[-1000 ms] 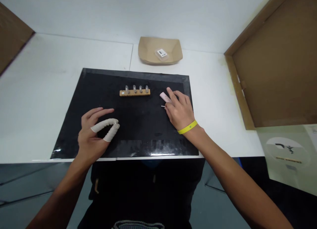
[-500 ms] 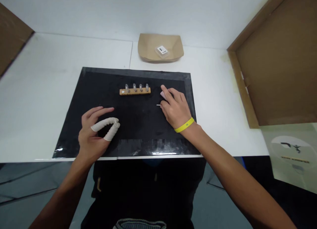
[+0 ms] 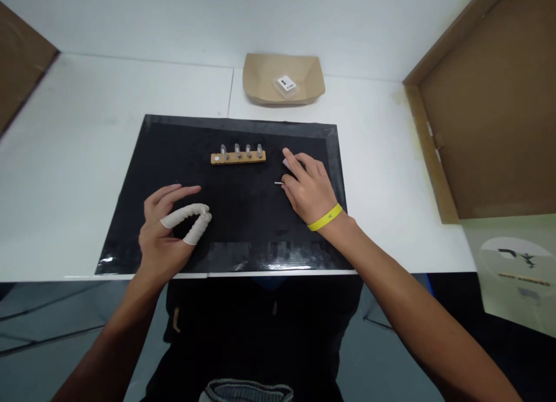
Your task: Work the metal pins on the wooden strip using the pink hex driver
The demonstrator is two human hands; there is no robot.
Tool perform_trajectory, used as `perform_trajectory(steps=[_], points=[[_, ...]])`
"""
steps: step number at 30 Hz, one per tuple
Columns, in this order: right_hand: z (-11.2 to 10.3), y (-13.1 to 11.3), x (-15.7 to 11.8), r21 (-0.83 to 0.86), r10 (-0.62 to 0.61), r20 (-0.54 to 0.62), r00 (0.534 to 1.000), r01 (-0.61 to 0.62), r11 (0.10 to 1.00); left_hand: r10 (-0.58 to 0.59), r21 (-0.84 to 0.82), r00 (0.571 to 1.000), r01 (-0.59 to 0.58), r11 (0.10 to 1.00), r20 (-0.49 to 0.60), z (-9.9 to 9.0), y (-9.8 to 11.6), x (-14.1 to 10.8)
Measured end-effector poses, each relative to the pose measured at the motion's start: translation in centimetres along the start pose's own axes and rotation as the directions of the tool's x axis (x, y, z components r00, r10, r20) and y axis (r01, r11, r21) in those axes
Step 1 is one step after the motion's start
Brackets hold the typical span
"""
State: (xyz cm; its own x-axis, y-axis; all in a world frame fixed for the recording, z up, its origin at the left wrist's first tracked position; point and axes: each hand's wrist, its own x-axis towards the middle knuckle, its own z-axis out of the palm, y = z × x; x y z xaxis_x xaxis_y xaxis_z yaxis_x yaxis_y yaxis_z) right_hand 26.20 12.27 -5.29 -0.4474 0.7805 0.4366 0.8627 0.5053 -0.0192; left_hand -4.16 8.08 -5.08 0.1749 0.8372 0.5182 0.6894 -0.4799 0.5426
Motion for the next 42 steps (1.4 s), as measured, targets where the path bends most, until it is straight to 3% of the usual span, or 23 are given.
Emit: perform_trajectory(steps=[12,15,19,22,25,28,30,32,37,40,42], points=[[0.0,0.1,-0.1,-0.059,-0.033,0.009,0.999,0.033,0.998,0.002,0.016,1.0,-0.002,1.0,0.002,0.0,-0.1,0.0],[-1.0,0.6,0.4,-0.005,-0.017,0.006,1.0,0.017,1.0,-0.003,0.019,1.0,0.003,1.0,0.002,0.0,-0.2,0.0],[-3.4,2.9,1.9,0.084,0.046,-0.11,0.993,-0.037,0.996,0.01,0.004,1.0,-0.01,1.0,0.004,0.0,-0.2,0.0],[-4.3,5.2,2.7,0.105,-0.131,-0.051,0.99,0.136,0.985,0.016,-0.005,1.0,-0.016,1.0,0.003,0.1,-0.2,0.1],[-4.0,6.8,2.9,0.091,-0.318,0.171,0.933,0.306,0.948,0.014,-0.011,1.0,-0.014,1.0,-0.001,0.1,-0.1,0.1],[-3.3,7.1,3.0,0.075,-0.454,0.365,0.813,0.46,0.885,0.011,-0.013,1.0,-0.01,1.0,0.001,0.1,0.0,0.1],[-3.0,7.0,3.3,0.061,-0.5,0.449,0.74,0.533,0.844,0.007,-0.01,1.0,-0.006,1.0,0.006,0.1,-0.1,0.1],[-2.8,6.9,3.8,0.066,-0.503,0.484,0.716,0.544,0.837,0.009,-0.012,1.0,-0.009,1.0,0.011,0.1,-0.1,0.1],[-2.3,8.7,4.7,0.232,-0.515,0.372,0.773,0.459,0.857,0.034,-0.042,0.999,-0.033,0.999,0.032,0.0,-0.2,0.1],[-2.3,10.7,4.4,0.308,-0.412,0.276,0.869,0.326,0.894,0.023,-0.051,0.998,-0.02,0.998,0.054,0.0,-0.2,0.0],[-2.3,11.5,3.9,0.336,-0.254,0.182,0.95,0.183,0.924,0.023,-0.059,0.998,-0.019,0.998,0.06,0.0,-0.2,0.0]])
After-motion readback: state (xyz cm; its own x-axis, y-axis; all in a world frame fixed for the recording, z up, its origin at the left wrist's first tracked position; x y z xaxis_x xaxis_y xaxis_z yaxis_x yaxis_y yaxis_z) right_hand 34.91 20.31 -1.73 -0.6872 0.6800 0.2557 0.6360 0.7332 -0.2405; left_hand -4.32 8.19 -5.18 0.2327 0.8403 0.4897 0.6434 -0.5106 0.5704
